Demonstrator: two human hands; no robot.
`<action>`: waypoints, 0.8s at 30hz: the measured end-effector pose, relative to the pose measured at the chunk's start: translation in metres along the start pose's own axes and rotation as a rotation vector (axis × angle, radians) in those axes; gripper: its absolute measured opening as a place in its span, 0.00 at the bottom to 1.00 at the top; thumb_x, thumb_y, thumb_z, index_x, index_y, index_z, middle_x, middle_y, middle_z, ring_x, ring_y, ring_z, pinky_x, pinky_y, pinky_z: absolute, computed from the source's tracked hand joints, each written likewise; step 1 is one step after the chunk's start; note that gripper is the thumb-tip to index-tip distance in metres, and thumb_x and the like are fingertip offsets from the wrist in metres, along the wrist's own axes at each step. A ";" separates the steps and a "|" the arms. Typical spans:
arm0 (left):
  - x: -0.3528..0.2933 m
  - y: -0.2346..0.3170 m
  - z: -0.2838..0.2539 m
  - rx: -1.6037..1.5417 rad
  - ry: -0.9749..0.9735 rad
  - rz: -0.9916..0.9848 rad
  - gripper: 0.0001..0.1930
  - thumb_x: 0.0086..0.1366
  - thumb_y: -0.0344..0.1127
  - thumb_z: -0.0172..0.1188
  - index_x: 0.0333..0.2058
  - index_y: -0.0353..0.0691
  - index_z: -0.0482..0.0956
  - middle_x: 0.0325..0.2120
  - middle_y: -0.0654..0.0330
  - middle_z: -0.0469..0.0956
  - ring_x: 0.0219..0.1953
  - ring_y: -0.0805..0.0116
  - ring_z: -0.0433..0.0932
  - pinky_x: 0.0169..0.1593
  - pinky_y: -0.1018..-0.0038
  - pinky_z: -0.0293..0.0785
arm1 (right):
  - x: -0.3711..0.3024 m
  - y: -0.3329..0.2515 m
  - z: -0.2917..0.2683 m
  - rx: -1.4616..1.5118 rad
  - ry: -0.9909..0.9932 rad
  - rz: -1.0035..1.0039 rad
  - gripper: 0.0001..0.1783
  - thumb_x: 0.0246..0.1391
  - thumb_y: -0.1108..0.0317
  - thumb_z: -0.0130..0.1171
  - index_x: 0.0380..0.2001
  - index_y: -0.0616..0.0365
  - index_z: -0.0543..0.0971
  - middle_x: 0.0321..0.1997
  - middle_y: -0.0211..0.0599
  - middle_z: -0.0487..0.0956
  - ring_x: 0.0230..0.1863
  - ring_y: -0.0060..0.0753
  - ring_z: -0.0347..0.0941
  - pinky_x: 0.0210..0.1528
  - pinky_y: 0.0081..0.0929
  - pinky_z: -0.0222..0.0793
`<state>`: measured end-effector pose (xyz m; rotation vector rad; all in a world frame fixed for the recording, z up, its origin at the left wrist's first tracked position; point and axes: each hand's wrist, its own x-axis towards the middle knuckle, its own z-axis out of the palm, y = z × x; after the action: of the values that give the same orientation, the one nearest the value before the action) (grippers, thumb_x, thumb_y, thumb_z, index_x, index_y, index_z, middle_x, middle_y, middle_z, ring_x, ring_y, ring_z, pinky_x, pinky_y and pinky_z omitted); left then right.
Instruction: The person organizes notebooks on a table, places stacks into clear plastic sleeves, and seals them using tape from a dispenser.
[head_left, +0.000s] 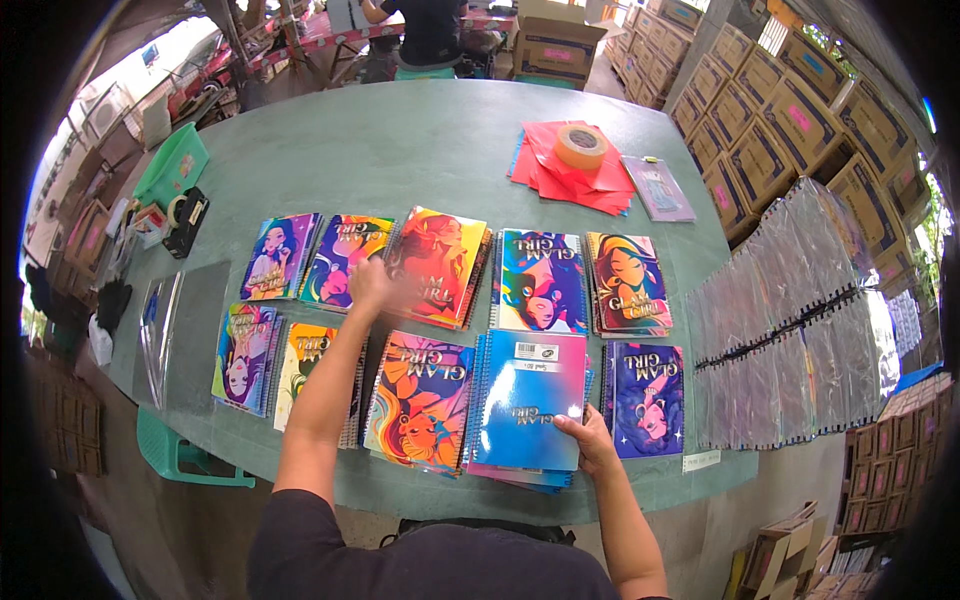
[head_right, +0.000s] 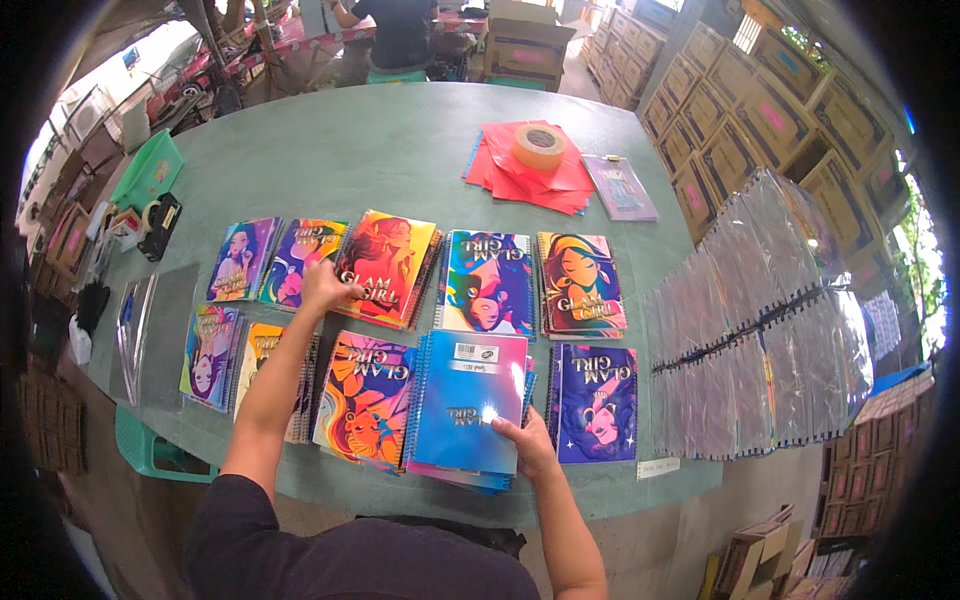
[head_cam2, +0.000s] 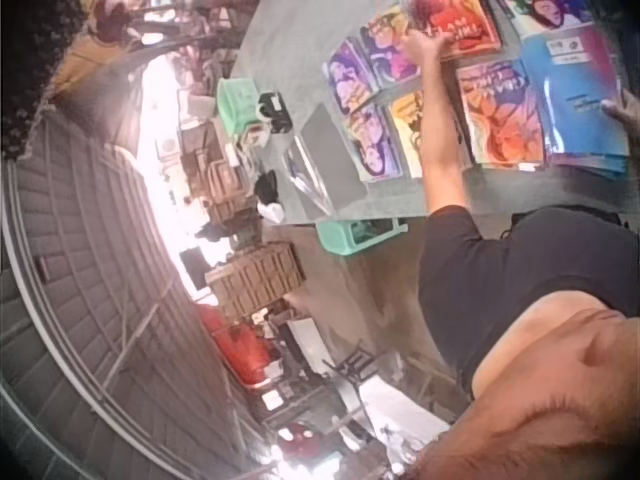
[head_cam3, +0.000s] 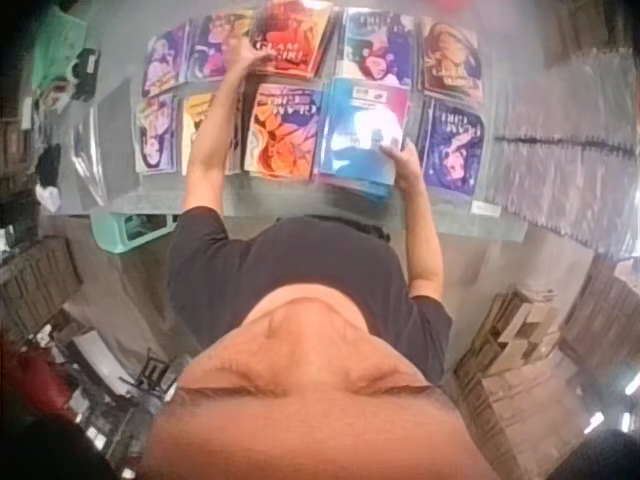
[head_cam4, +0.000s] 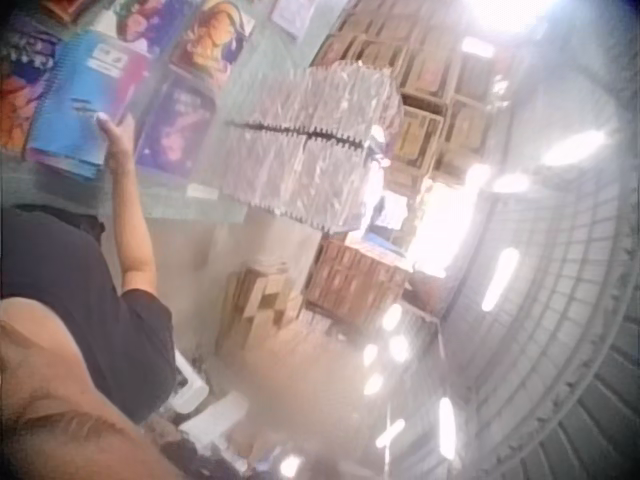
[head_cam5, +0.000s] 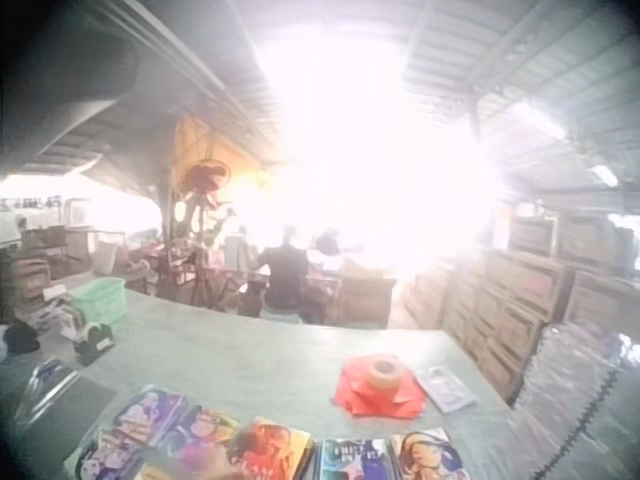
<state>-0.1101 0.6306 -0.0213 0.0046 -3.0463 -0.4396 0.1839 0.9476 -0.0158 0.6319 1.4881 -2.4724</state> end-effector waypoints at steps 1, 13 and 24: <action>0.005 -0.002 0.000 -0.038 0.044 0.034 0.30 0.46 0.46 0.67 0.44 0.36 0.68 0.35 0.45 0.71 0.48 0.45 0.70 0.46 0.56 0.69 | 0.001 0.002 -0.001 -0.003 -0.010 0.009 0.30 0.43 0.68 0.68 0.48 0.65 0.66 0.43 0.42 0.75 0.41 0.32 0.74 0.44 0.29 0.73; -0.120 0.253 -0.028 -0.193 -0.298 0.702 0.24 0.61 0.54 0.52 0.41 0.35 0.72 0.28 0.43 0.77 0.35 0.48 0.78 0.37 0.57 0.76 | -0.014 -0.007 0.012 -0.052 0.094 -0.052 0.37 0.41 0.69 0.70 0.53 0.66 0.62 0.47 0.43 0.74 0.45 0.34 0.72 0.50 0.31 0.69; -0.081 0.269 -0.056 -0.741 -0.470 0.483 0.21 0.56 0.29 0.50 0.50 0.38 0.69 0.24 0.55 0.77 0.20 0.70 0.78 0.21 0.75 0.74 | -0.147 0.000 -0.112 0.218 0.436 -0.212 0.36 0.41 0.71 0.67 0.54 0.67 0.64 0.48 0.49 0.73 0.45 0.44 0.74 0.48 0.41 0.72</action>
<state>-0.0240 0.8740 0.1032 -0.9516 -2.8952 -1.6494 0.3447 1.0375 0.0045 1.1732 1.4966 -2.8164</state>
